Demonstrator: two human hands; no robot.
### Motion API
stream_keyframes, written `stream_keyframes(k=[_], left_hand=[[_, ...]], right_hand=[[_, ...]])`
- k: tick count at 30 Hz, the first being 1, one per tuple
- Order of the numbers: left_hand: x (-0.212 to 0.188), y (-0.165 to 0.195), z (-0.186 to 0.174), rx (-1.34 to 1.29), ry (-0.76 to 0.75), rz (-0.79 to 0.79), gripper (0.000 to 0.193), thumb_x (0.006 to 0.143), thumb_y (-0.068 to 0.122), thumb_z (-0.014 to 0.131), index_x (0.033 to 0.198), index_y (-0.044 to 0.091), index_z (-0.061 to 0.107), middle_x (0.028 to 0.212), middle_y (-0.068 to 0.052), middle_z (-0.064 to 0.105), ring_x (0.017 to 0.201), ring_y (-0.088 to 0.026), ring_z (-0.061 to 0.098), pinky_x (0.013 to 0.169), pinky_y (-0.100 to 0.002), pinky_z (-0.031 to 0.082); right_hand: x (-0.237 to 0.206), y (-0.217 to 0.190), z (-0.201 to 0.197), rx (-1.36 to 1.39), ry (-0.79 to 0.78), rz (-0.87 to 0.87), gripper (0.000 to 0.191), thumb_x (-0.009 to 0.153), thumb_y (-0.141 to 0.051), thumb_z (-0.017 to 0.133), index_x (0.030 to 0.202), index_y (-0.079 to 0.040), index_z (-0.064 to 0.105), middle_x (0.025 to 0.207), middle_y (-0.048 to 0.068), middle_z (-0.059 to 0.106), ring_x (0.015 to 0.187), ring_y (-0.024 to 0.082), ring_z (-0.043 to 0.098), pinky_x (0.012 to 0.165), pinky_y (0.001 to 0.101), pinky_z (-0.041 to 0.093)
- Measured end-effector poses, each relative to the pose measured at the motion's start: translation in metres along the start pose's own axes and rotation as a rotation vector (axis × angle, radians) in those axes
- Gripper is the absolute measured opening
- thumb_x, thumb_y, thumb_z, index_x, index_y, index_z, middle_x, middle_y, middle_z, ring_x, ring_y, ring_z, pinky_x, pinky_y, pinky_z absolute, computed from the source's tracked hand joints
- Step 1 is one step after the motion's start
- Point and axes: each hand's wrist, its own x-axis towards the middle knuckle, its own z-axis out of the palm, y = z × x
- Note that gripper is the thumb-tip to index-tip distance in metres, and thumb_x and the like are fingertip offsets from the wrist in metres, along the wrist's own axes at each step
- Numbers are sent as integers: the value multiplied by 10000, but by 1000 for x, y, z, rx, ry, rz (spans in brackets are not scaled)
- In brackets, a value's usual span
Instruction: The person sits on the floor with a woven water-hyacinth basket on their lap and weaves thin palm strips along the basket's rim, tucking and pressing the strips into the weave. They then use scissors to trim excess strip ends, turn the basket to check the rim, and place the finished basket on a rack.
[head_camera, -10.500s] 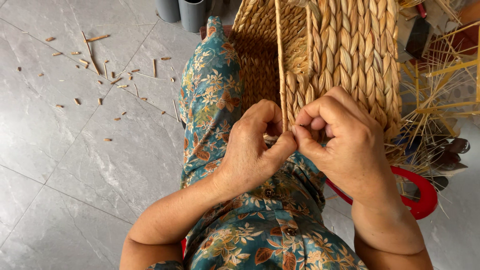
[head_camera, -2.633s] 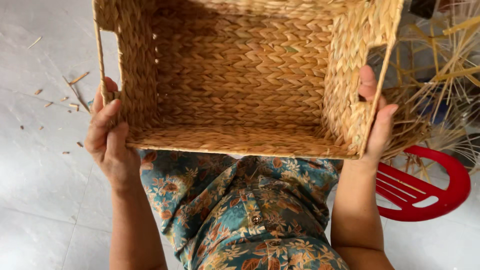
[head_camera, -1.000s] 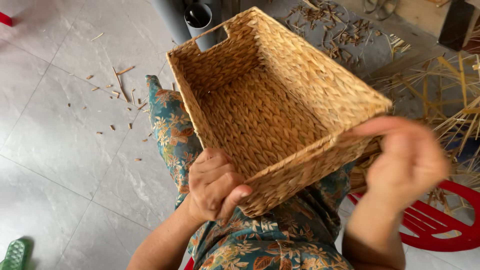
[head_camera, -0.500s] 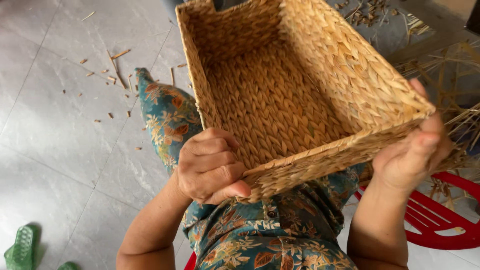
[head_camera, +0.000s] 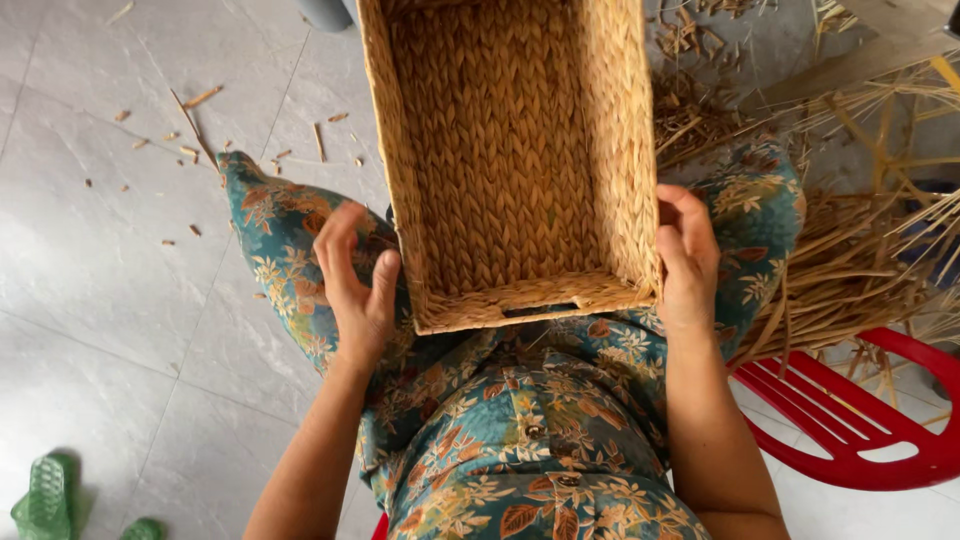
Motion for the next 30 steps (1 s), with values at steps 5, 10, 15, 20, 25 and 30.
stream_keyframes(k=[5, 10, 15, 20, 25, 30], left_hand=[[-1, -1, 25, -463, -210, -231, 748, 1044, 84, 615, 1659, 61, 189, 1696, -202, 318, 1562, -301, 329, 1265, -377, 278], [-3, 8, 29, -89, -223, -315, 765, 987, -3, 533, 1662, 75, 181, 1525, -203, 566, 1366, -251, 601, 1098, -321, 471], [2, 14, 32, 11, -191, -327, 777, 977, -14, 544, 1670, 68, 204, 1478, -225, 603, 1326, -306, 640, 1046, -328, 515], [6, 37, 24, 146, -27, 72, 712, 953, -9, 642, 1567, 1, 282, 1474, -327, 514, 1337, -435, 534, 1083, -414, 459], [-18, 81, 30, 186, -341, 362, 432, 948, 157, 728, 1355, 81, 603, 1276, -151, 688, 1236, -331, 651, 1093, -439, 520], [-31, 96, 74, 343, -563, 375, 192, 919, 261, 733, 1019, 110, 668, 957, -60, 700, 898, -243, 711, 741, -376, 578]], right_hand=[[29, -13, 8, -281, -196, 50, 828, 957, -40, 644, 1678, -26, 237, 1675, 116, 393, 1526, 205, 412, 1230, 322, 368], [41, -5, 14, -295, -125, 135, 886, 836, 149, 502, 1662, -43, 245, 1641, 83, 427, 1461, 145, 456, 1155, 265, 393], [37, -8, 20, -327, -56, 158, 875, 824, 151, 487, 1648, -75, 303, 1603, 72, 488, 1384, 134, 522, 1092, 254, 434], [31, -7, 5, -206, -123, 151, 764, 948, -114, 632, 1637, -54, 310, 1651, 134, 425, 1506, 221, 433, 1248, 367, 332], [43, 30, -32, 348, 45, 282, 671, 1043, -371, 579, 1553, 28, 404, 1581, 191, 494, 1466, 273, 490, 1237, 410, 379], [54, 73, -53, 217, 21, 313, 551, 1056, -308, 610, 1456, 66, 551, 1378, 142, 653, 1211, 213, 636, 1038, 355, 490]])
